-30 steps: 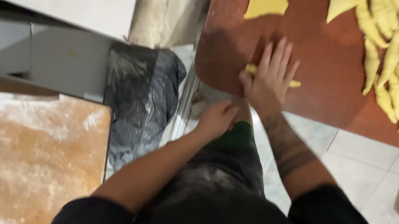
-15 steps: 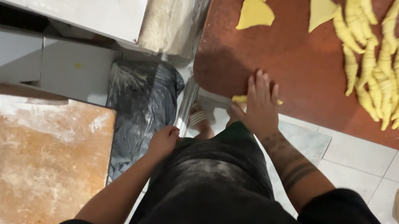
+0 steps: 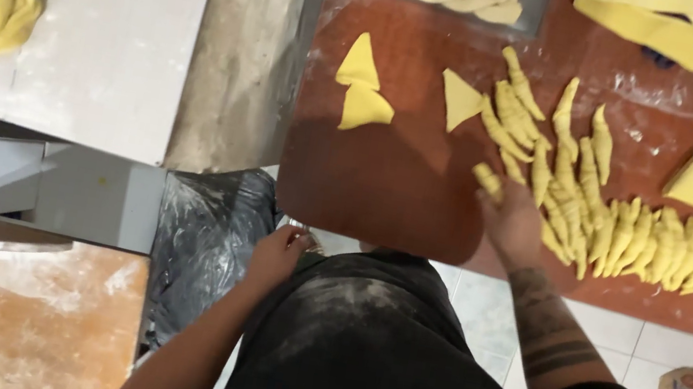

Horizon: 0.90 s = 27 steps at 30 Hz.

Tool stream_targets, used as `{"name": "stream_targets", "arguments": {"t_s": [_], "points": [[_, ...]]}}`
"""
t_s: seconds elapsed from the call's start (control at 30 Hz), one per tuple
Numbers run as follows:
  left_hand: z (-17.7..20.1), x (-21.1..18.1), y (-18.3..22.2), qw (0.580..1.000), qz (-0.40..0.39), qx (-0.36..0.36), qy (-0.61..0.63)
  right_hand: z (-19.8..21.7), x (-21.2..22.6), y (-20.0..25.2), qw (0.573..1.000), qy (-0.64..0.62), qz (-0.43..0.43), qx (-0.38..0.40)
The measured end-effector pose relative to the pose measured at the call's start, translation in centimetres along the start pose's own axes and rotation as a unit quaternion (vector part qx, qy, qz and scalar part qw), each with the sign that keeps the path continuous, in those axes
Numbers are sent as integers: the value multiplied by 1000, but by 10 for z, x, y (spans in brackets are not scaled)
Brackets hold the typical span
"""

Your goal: Shaping triangular pieces of dough into croissant-like pastries on a work table

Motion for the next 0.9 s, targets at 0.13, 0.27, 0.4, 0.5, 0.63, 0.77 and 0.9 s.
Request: {"name": "stream_targets", "arguments": {"t_s": [0.13,0.27,0.4,0.5,0.63,0.77,0.9], "points": [[-4,-75,-16,1000,-24,-12,3,19,-40,-63,997,75,30,-19],[-7,-139,-33,999,-42,-19,27,48,17,-114,980,88,103,-148],[-27,-171,-45,999,-41,-11,29,23,93,-145,932,227,203,-195],[-31,-192,-38,998,-38,-11,52,-10,116,-163,948,190,243,-79],[-22,-211,-26,995,-9,-24,93,-10,143,-132,952,59,299,27],[7,-262,-15,988,-102,-38,112,2,165,-77,912,-211,261,236],[-21,-229,-42,971,-55,-14,232,-28,140,-61,836,-490,62,239]]}}
Point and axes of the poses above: each hand's wrist, its own y-axis away from the middle knuckle, its own z-axis out of the back of the hand, x = y × z, the point moved 10 cm from there along -y, towards the middle knuckle, and after that the axes turned 5 degrees about z, right-handed, at the moved point
